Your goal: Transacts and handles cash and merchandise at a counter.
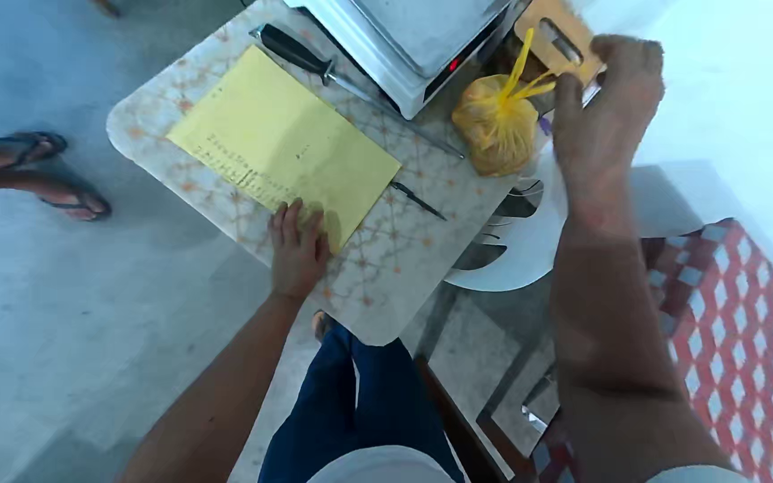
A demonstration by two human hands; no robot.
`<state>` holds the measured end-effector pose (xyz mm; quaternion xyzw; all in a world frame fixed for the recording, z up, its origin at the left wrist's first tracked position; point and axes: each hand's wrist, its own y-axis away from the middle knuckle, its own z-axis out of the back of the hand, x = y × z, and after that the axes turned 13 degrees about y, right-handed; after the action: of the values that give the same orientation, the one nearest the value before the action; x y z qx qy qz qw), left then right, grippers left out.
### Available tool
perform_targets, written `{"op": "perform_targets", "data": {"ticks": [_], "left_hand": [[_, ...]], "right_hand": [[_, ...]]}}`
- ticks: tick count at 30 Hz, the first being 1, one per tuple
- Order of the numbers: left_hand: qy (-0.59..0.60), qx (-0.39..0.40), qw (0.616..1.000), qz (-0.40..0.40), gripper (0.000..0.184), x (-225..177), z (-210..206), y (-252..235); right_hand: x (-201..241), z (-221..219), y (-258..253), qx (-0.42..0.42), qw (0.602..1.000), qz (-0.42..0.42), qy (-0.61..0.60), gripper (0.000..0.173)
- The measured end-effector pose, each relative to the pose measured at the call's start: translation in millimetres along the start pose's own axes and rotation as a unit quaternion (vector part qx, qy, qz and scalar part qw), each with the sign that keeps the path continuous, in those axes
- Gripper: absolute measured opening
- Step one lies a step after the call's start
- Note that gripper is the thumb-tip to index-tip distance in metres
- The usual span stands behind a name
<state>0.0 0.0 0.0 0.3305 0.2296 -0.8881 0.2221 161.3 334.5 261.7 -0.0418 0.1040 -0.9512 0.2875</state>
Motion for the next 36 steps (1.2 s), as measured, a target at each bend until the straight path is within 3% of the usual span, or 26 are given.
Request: {"op": "perform_targets", "data": {"ticks": [3, 6, 8, 11, 15, 19, 21, 23, 24, 26, 29, 33, 36], "left_hand": [[0.0, 0.002, 1.0, 0.001, 0.042, -1, 2, 0], [0.007, -0.009, 1.0, 0.008, 0.044, -3, 2, -1], [0.0, -0.018, 1.0, 0.026, 0.044, -6, 3, -1], [-0.011, -0.055, 0.997, 0.044, 0.04, -6, 4, 0], [-0.024, -0.128, 0.985, 0.115, 0.038, -10, 7, 0], [-0.027, -0.199, 0.96, 0.197, 0.041, -10, 6, 2], [-0.019, -0.202, 0.955, 0.218, 0.043, -11, 6, 4], [-0.022, -0.203, 0.959, 0.197, 0.044, -9, 5, 4], [-0.022, -0.198, 0.963, 0.184, 0.044, -8, 5, 5], [-0.03, -0.186, 0.97, 0.154, 0.044, -6, 5, 7], [-0.034, -0.163, 0.977, 0.133, 0.046, -5, 6, 5], [-0.029, -0.147, 0.977, 0.15, 0.048, -9, 7, 2], [-0.034, -0.145, 0.978, 0.148, 0.047, -8, 7, 1]], "right_hand": [[24, -44, 52, 0.141, 0.985, 0.094, -0.028, 0.032], [33, -109, 95, 0.284, 0.951, 0.122, -0.014, 0.033], [31, -145, 115, 0.284, 0.952, 0.116, 0.016, 0.037], [21, -172, 132, 0.211, 0.968, 0.13, 0.02, 0.023], [20, -153, 117, 0.242, 0.966, 0.085, -0.024, 0.028], [31, -134, 101, 0.197, 0.97, 0.065, -0.126, 0.028], [37, -138, 100, 0.2, 0.934, 0.04, -0.294, 0.022], [49, -146, 103, 0.253, 0.835, -0.01, -0.489, 0.02], [54, -150, 106, 0.271, 0.813, -0.022, -0.514, 0.027], [60, -156, 114, 0.27, 0.864, -0.018, -0.425, 0.035], [58, -157, 123, 0.237, 0.953, -0.024, -0.188, 0.029], [30, -147, 119, 0.147, 0.984, 0.011, -0.1, 0.033], [2, -123, 76, 0.073, 0.992, -0.05, -0.093, 0.048]]}}
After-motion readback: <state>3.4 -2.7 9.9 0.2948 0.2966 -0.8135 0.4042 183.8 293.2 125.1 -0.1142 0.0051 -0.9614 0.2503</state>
